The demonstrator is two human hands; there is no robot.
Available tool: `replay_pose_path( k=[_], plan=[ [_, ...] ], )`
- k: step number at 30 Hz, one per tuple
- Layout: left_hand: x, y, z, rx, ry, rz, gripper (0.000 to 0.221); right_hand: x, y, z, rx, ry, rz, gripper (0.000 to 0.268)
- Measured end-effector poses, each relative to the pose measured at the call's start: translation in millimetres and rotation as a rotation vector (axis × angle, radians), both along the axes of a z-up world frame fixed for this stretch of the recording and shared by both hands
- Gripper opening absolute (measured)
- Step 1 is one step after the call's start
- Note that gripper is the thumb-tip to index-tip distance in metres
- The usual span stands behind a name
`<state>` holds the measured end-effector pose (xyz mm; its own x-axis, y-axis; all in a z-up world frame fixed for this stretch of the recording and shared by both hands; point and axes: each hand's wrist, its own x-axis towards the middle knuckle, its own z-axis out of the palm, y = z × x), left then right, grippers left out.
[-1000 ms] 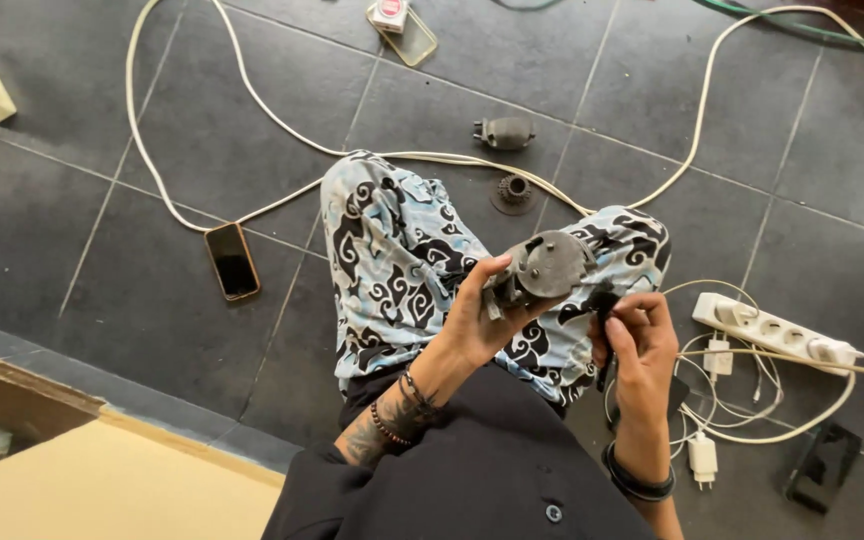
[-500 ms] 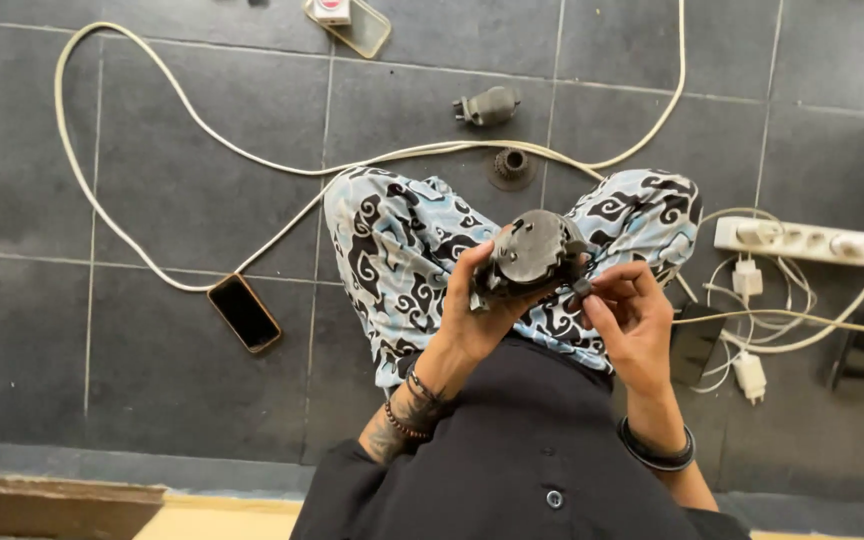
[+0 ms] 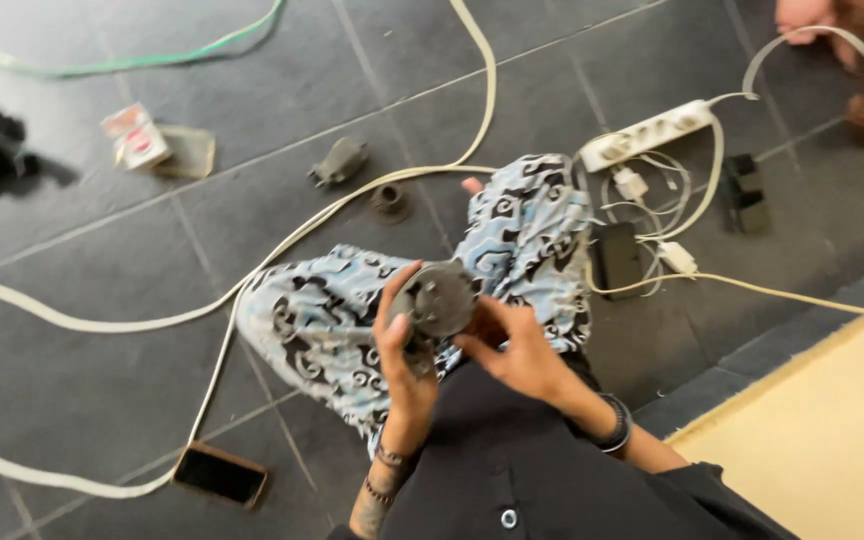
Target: Cleaning a metal engine cover by scraping off dirt and grime using a small hand tool.
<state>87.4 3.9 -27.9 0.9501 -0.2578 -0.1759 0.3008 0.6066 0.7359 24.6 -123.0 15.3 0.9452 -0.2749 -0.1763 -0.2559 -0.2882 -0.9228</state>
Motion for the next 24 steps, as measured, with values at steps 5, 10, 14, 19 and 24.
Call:
replay_pose_path(
  k=[5,10,14,19,24],
  plan=[
    [1.1,-6.4,-1.1,0.010,0.020,0.058,0.072,0.5,-17.6,15.0,0.071,0.041,0.246,0.039],
    [0.8,-13.6,-22.3,-0.005,0.049,0.127,0.074,3.0,-47.9,19.2,0.056,-0.008,0.458,0.044],
    [-5.4,-28.5,3.6,0.070,0.056,0.104,0.072,1.2,-70.4,-1.7,-0.089,-0.118,0.396,0.021],
    [-11.8,-48.0,22.0,0.249,-0.151,0.076,0.063,-14.6,-69.8,-29.5,-0.138,-0.316,0.317,0.018],
    [-10.1,-53.6,22.1,0.288,-0.276,0.150,0.061,-22.4,-68.7,-25.2,0.120,-0.110,0.303,0.010]
  ],
)
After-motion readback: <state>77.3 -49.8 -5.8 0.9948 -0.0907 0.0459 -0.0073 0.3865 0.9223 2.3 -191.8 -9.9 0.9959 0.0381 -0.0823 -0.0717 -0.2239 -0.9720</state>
